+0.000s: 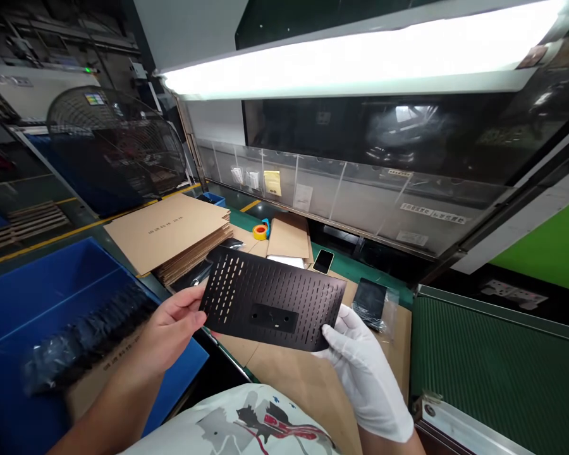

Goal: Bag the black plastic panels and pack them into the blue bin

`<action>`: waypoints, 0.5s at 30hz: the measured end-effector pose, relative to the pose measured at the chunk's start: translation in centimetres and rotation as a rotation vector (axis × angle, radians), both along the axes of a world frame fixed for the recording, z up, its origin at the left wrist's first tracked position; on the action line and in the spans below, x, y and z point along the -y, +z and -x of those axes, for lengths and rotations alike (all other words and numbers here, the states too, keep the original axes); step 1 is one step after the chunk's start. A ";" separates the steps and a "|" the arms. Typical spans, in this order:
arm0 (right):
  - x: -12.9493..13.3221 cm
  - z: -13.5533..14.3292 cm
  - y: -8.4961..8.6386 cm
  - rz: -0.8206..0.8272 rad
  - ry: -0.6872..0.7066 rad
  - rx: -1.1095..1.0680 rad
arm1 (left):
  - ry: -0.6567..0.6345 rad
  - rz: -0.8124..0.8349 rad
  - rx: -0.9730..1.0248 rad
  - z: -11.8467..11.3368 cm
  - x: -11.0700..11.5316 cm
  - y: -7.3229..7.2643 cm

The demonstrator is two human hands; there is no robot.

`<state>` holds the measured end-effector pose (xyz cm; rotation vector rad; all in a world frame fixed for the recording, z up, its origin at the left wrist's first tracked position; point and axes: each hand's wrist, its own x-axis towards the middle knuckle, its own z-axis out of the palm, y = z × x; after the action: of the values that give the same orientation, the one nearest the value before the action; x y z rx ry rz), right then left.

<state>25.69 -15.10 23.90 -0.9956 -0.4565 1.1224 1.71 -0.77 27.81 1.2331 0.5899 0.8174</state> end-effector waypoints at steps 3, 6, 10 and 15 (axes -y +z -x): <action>-0.2 0.2 0.2 0.032 -0.014 -0.016 | -0.001 -0.016 0.005 -0.1 -0.5 -0.4; -0.3 0.4 0.5 0.082 -0.042 -0.030 | -0.025 -0.024 0.038 -0.4 -1.0 -1.1; -0.3 0.1 0.8 0.099 -0.021 -0.028 | -0.012 -0.024 0.000 -0.7 -1.5 -1.8; -0.6 -0.6 0.2 0.128 0.018 -0.028 | 0.069 -0.394 -0.233 -1.8 -2.4 -3.0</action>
<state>26.26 -14.47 24.10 -1.0881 -0.3749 1.1918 3.50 1.62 24.78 1.6923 0.6823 0.8805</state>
